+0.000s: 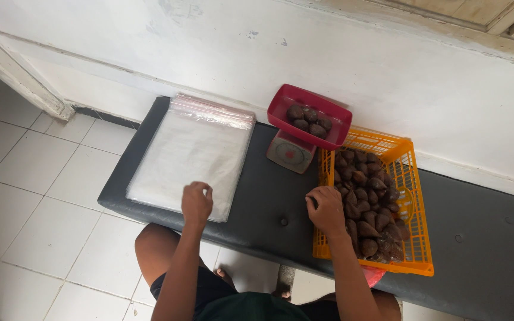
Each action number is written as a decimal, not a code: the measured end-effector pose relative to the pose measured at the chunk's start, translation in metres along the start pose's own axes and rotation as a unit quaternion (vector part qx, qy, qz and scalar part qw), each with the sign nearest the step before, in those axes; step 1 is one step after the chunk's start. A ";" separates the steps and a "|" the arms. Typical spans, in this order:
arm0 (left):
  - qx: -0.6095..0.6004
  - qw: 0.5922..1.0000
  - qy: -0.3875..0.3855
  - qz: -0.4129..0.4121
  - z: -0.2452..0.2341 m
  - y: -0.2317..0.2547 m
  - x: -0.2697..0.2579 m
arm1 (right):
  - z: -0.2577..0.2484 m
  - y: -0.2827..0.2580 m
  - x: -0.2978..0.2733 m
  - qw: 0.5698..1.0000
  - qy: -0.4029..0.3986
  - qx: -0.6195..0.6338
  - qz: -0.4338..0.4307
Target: Weighing salak fruits on a scale and packing them into plastic bags.
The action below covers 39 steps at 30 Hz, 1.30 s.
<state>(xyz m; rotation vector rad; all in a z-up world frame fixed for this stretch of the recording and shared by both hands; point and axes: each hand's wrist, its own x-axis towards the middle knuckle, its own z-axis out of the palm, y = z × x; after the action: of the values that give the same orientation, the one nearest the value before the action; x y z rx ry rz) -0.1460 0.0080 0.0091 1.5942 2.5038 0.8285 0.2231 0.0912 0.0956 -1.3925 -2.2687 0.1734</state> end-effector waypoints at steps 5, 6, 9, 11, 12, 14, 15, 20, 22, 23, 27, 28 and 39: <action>0.037 0.994 0.094 0.037 -0.078 0.019 0.035 | 0.002 0.000 0.002 1.000 -0.009 -0.024 -0.005; 0.055 0.989 0.124 0.053 -0.102 0.029 0.040 | 0.001 0.000 0.002 0.999 -0.016 -0.036 -0.004; 0.061 0.972 0.191 0.122 -0.176 0.061 0.044 | 0.010 0.003 0.007 0.995 -0.081 -0.060 0.003; 0.049 0.966 0.210 0.143 -0.213 0.082 0.039 | -0.009 -0.033 0.018 0.997 -0.072 0.014 0.003; 0.038 0.960 0.225 0.162 -0.230 0.092 0.036 | -0.019 -0.051 0.021 0.994 -0.066 0.089 0.003; 0.025 0.951 0.240 0.195 -0.259 0.112 0.030 | -0.029 -0.083 0.032 0.987 -0.047 0.155 -0.023; 0.015 0.941 0.255 0.223 -0.273 0.122 0.026 | -0.034 -0.099 0.037 0.973 -0.032 0.223 -0.051; -0.037 0.915 0.278 0.291 -0.301 0.152 0.029 | -0.010 -0.135 0.049 0.961 -0.057 0.252 -0.095; -0.056 0.905 0.286 0.310 -0.299 0.157 0.040 | -0.003 -0.145 0.045 0.954 -0.120 0.267 -0.069; -0.062 0.898 0.292 0.324 -0.295 0.157 0.048 | 0.004 -0.149 0.040 0.931 -0.148 0.331 -0.044; -0.073 0.875 0.312 0.364 -0.260 0.158 0.095 | 0.040 -0.156 0.012 0.858 -0.191 0.467 0.096; -0.071 0.877 0.310 0.361 -0.248 0.164 0.105 | 0.038 -0.160 0.010 0.857 -0.195 0.468 0.096; -0.081 0.974 -0.012 0.212 -0.150 0.133 0.015 | 0.149 -0.103 -0.014 0.536 -0.171 0.662 0.495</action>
<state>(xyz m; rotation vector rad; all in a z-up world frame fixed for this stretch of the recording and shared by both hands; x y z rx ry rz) -0.0930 0.0025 0.2029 2.0933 2.0392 1.0153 0.0783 0.0497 -0.0049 -1.3747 -0.5076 2.0934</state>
